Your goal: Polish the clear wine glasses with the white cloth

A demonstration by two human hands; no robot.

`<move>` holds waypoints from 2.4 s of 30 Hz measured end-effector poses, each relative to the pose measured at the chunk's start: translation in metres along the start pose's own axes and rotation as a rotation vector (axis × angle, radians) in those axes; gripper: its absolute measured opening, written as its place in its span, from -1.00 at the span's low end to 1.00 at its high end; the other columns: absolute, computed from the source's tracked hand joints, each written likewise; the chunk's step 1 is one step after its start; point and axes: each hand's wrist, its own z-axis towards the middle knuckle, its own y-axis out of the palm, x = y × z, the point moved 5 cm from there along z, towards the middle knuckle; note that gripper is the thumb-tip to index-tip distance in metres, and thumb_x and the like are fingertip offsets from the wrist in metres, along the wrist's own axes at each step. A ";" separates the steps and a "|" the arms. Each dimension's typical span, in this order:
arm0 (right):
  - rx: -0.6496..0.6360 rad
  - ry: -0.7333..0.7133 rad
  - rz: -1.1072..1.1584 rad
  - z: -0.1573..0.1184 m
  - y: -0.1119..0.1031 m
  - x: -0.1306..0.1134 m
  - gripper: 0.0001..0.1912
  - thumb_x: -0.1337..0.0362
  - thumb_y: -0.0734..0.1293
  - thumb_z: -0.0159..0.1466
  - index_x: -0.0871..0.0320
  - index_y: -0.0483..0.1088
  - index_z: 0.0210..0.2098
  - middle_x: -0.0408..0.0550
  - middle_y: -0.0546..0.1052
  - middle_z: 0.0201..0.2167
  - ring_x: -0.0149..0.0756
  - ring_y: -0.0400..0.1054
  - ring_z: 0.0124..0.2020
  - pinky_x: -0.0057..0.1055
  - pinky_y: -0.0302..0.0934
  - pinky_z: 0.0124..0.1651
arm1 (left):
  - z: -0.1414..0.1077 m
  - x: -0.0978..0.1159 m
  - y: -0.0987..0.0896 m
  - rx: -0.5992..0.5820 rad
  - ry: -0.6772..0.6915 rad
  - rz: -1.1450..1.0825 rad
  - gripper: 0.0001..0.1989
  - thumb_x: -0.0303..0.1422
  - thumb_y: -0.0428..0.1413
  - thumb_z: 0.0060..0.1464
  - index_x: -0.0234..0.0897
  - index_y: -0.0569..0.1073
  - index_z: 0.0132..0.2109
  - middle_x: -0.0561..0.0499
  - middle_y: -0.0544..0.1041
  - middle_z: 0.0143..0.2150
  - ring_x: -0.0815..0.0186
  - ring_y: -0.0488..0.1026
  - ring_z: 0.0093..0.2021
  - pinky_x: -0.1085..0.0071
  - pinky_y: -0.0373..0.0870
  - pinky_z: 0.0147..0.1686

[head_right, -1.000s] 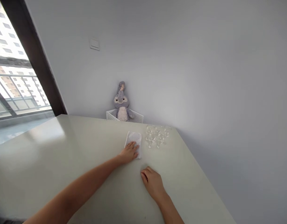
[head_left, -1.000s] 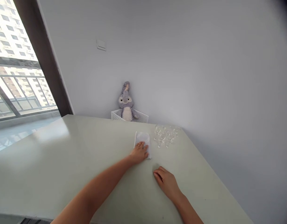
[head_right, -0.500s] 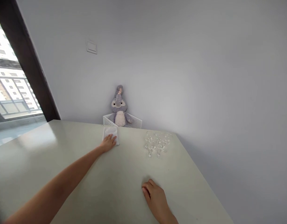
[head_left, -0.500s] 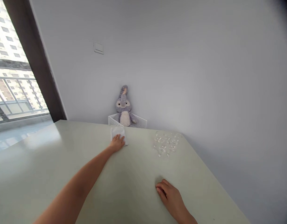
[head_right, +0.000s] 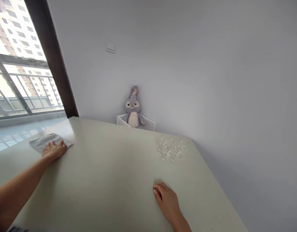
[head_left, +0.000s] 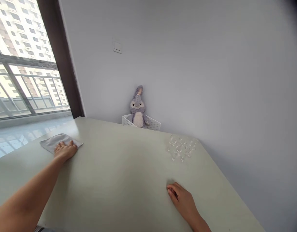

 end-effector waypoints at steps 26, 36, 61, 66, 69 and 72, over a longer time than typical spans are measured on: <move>0.587 0.287 0.276 -0.021 -0.039 0.032 -0.61 0.04 0.14 0.18 0.21 0.42 -0.30 -0.08 0.45 -0.57 -0.34 0.30 -0.54 -0.46 0.18 -0.41 | -0.436 0.198 -0.011 -0.235 1.423 -0.437 -0.41 -0.09 -0.05 0.05 -0.02 0.04 0.21 -0.03 -0.26 0.31 0.08 -0.24 0.27 0.13 -0.12 0.18; 0.597 0.265 0.333 -0.020 -0.040 0.025 -0.62 0.05 0.14 0.18 0.21 0.40 -0.31 -0.11 0.42 -0.57 -0.36 0.29 -0.54 -0.45 0.18 -0.40 | -0.238 0.026 0.015 0.069 0.412 0.036 -0.43 -0.11 -0.17 0.09 -0.25 0.13 0.20 -0.28 0.08 0.22 -0.08 -0.04 0.22 0.08 -0.08 0.10; 0.664 0.456 1.000 0.021 -0.039 0.051 -0.52 0.17 0.24 0.07 0.18 0.20 -0.02 -0.06 0.44 -0.32 -0.44 0.28 -0.56 -0.48 0.17 -0.55 | -0.370 0.308 -0.013 -0.699 1.637 -0.693 -0.54 -0.07 -0.18 0.13 -0.22 0.48 -0.39 0.00 0.51 -0.15 0.30 0.33 0.00 0.37 0.16 0.03; 0.533 0.617 1.212 0.072 -0.021 0.065 -0.32 0.29 0.28 -0.01 0.13 0.03 0.11 0.09 0.28 0.01 -0.34 0.39 -0.35 -0.45 0.29 -0.46 | -0.317 0.317 0.006 -0.713 1.083 -1.208 -0.48 -0.06 -0.20 0.11 -0.34 0.42 -0.50 -0.06 0.51 -0.47 0.32 0.44 -0.39 0.38 0.35 -0.29; 0.502 0.624 1.185 0.092 -0.010 0.066 -0.29 0.33 0.28 -0.03 0.06 0.02 0.12 0.06 0.26 0.03 -0.38 0.38 -0.37 -0.48 0.29 -0.47 | -0.275 0.302 0.010 -0.496 0.777 -1.523 -0.53 -0.08 -0.15 0.08 -0.33 0.36 -0.55 -0.05 0.47 -0.51 0.34 0.42 -0.43 0.38 0.36 -0.30; 0.467 0.617 1.142 0.103 0.002 0.061 -0.32 0.34 0.27 -0.05 0.03 0.08 0.09 0.01 0.25 0.05 -0.45 0.36 -0.39 -0.56 0.25 -0.50 | -0.247 0.290 0.012 -0.419 0.615 -1.624 -0.65 -0.12 -0.06 0.03 -0.34 0.38 -0.44 -0.05 0.48 -0.42 0.34 0.43 -0.43 0.37 0.38 -0.33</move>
